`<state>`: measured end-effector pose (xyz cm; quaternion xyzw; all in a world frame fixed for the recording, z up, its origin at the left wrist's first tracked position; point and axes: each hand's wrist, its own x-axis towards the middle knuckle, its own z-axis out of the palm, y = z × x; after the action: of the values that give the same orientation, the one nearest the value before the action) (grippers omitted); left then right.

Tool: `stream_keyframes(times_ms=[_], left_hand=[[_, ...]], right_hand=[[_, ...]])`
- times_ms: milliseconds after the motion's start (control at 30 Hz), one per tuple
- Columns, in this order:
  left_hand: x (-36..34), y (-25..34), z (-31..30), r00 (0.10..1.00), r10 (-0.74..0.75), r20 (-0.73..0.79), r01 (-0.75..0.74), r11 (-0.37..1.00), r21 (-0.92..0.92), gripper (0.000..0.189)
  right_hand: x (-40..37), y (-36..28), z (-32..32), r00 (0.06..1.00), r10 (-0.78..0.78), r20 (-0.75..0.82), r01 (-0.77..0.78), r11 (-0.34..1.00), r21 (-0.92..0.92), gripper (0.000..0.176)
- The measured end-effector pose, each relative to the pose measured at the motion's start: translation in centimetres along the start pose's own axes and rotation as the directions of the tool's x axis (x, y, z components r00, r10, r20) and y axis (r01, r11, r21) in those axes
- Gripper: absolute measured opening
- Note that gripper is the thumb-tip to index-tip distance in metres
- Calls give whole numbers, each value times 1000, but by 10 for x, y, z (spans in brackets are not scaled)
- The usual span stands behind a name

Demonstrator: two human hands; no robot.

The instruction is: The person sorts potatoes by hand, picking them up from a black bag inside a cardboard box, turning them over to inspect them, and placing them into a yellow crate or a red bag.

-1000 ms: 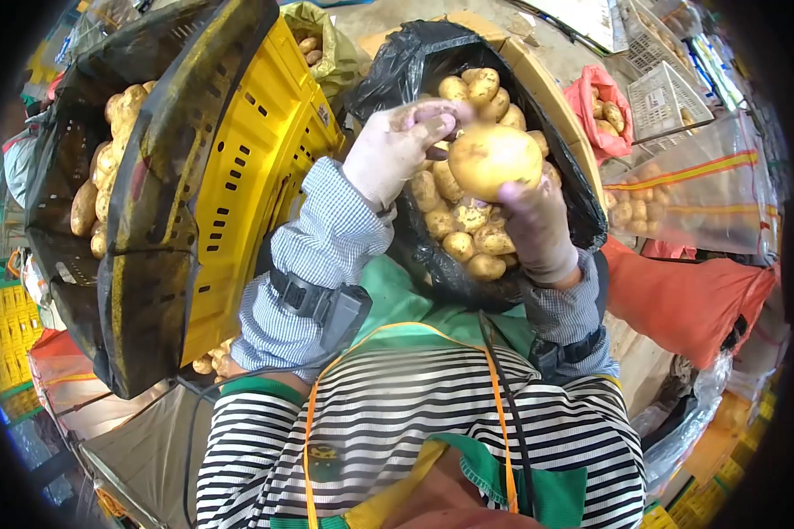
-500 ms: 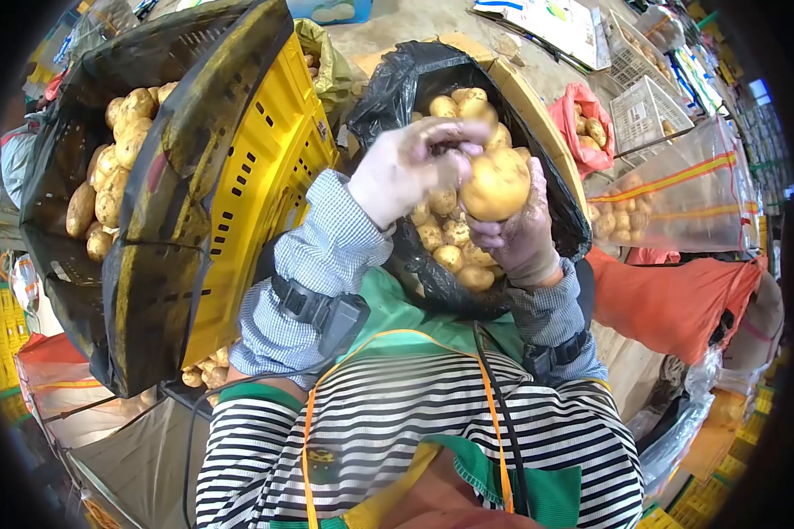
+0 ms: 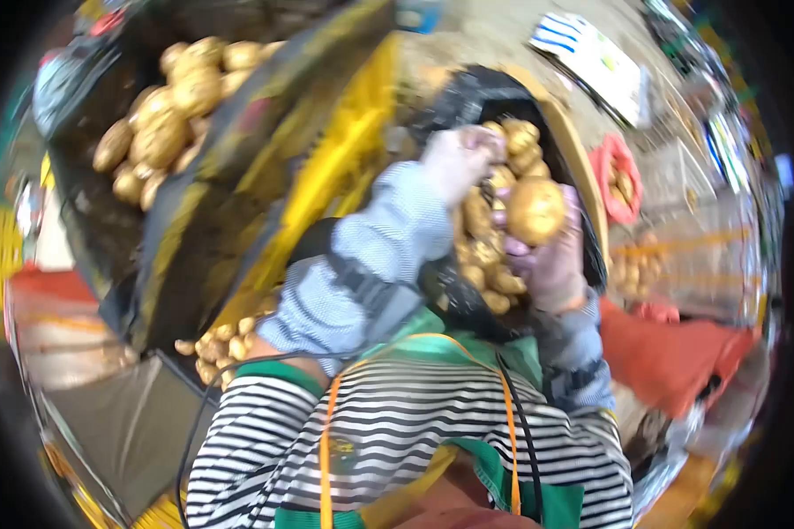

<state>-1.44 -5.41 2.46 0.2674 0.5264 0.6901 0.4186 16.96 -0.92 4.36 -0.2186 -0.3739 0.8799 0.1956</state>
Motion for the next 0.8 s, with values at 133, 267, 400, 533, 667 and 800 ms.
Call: stream_keyframes(times_ms=[133,267,400,533,667,800], left_hand=[[-8,19,-6,990,-125,72,130,989,-74,22],[1,5,-35,845,-462,-270,510,847,147,28],[-17,16,-30,819,-437,-372,563,740,369,28],[14,6,-35,987,12,-157,-35,989,-146,19],[24,7,-28,939,-67,-337,-14,973,-232,20],[26,9,-21,956,-57,-289,-11,973,-230,21]], right_hand=[[32,-53,76,963,28,269,-44,998,52,80],[70,-62,191,504,-221,835,710,656,-255,69],[136,-73,219,432,17,902,50,998,-42,57],[125,-96,139,467,-16,884,567,773,-286,63],[124,-56,-21,998,-36,60,57,911,-409,47],[100,53,-134,942,-23,-335,-311,321,-895,59]])
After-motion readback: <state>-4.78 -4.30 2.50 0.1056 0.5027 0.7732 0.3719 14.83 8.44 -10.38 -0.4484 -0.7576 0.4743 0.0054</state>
